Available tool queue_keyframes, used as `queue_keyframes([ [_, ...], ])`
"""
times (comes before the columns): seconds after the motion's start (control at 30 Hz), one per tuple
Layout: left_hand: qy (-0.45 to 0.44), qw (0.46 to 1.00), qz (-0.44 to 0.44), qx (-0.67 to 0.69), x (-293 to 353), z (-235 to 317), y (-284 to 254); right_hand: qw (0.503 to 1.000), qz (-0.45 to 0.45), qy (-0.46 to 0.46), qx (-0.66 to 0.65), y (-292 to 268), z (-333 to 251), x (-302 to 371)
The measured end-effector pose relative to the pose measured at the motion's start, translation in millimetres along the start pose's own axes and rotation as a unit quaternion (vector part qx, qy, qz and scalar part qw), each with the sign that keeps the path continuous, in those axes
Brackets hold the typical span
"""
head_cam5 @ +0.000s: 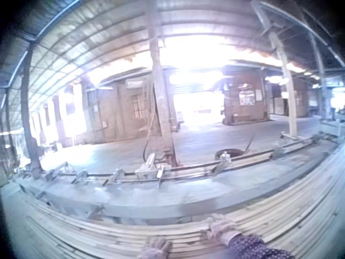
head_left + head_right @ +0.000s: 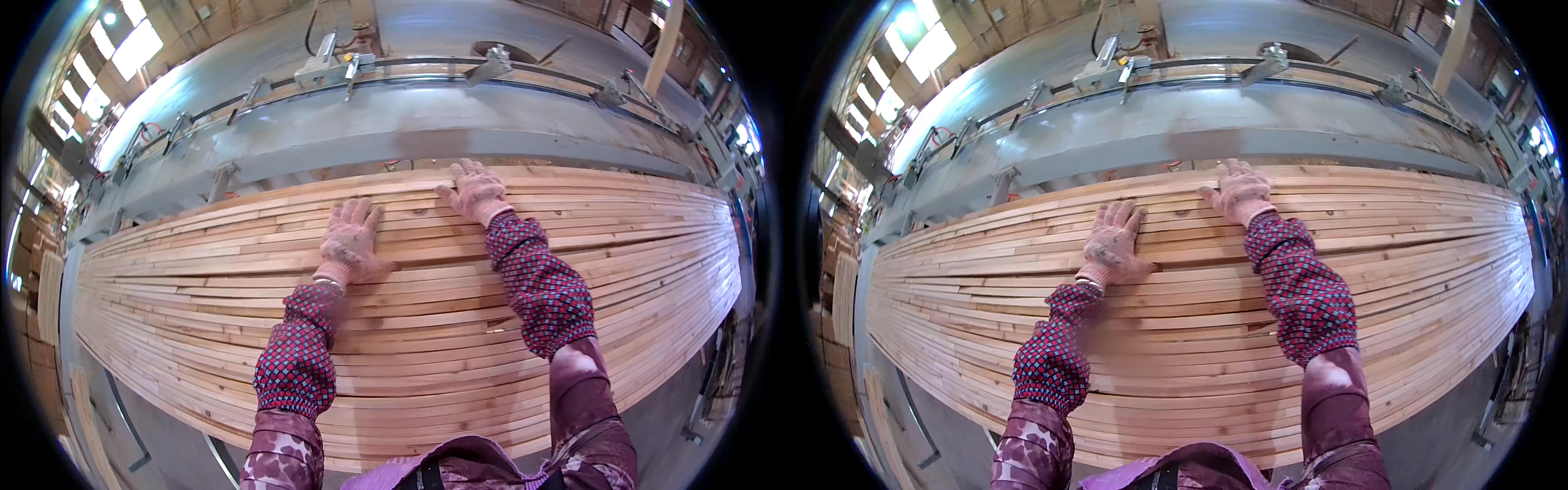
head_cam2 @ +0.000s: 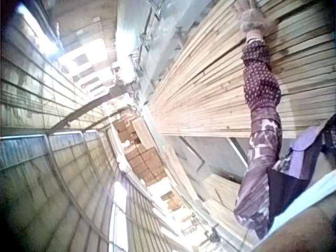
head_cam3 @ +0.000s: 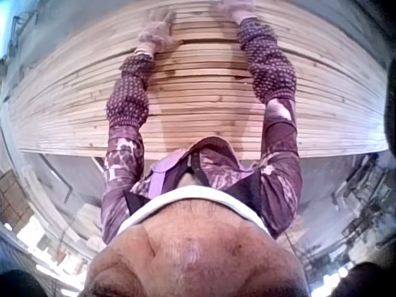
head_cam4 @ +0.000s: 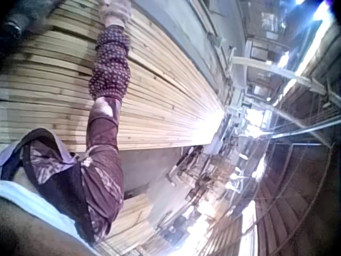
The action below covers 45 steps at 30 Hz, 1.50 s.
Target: The person gathers and stacks long, thin wooden planks in a workshop. They lift bundles of planks from a metal rack and place them onto a growing pile on the floor, repeating the process to build a larger stack.
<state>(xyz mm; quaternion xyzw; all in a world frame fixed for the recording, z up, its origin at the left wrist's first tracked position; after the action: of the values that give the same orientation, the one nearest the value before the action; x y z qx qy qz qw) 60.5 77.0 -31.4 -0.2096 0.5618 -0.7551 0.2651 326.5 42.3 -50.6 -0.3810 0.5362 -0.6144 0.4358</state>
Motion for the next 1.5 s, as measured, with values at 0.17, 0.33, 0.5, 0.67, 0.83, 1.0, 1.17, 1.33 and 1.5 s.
queue_keyframes([
  [0.17, -0.017, 1.0, -0.004, -0.003, 14.9, -8.4, 0.7, 0.998, -0.055, 0.027, -0.018, -34.9, -11.2, -20.4],
  [0.33, 0.029, 0.999, -0.003, 0.042, 47.0, 33.7, -7.7, 0.989, -0.134, -0.057, -0.038, 2.1, 39.7, -28.7],
  [0.5, 0.032, 0.998, 0.021, 0.054, 74.0, 33.1, -23.6, 0.978, -0.202, -0.021, -0.056, -9.6, 22.6, -22.2],
  [0.67, 0.009, 0.999, -0.015, 0.04, 64.9, 31.7, -18.3, 0.997, -0.074, -0.02, -0.021, -9.5, 25.0, 1.1],
  [0.83, 0.012, 0.999, 0.007, 0.035, 67.1, 30.0, -20.6, 0.992, -0.065, -0.103, -0.023, -54.7, -2.4, 42.2],
  [1.0, 0.048, 0.997, 0.054, 0.04, 61.5, 25.8, -17.2, 0.966, -0.179, -0.147, -0.116, -29.0, 9.7, 3.9],
  [1.17, 0.059, 0.996, 0.05, 0.042, 62.5, 24.0, -25.8, 0.958, -0.219, -0.151, -0.107, -41.7, -5.5, 13.9],
  [1.33, 0.08, 0.992, 0.08, 0.061, 68.7, 25.8, -31.2, 0.975, -0.168, -0.116, -0.091, -56.6, -18.6, 31.0],
  [1.5, 0.099, 0.992, 0.054, 0.052, 68.5, 21.7, -38.1, 0.976, -0.183, -0.091, -0.079, -59.5, -18.1, 23.2],
])
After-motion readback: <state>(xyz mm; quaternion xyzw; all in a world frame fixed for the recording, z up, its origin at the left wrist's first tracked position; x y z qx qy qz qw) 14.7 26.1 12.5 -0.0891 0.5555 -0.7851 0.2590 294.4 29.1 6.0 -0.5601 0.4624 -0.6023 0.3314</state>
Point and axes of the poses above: each hand's wrist, its own x-axis away from the middle knuckle, its own y-axis out of the palm, z = x × y, the point moved 4 cm from there along -x, towards the middle knuckle, and after that the axes turned 12 degrees about x, right-handed, at the moved point
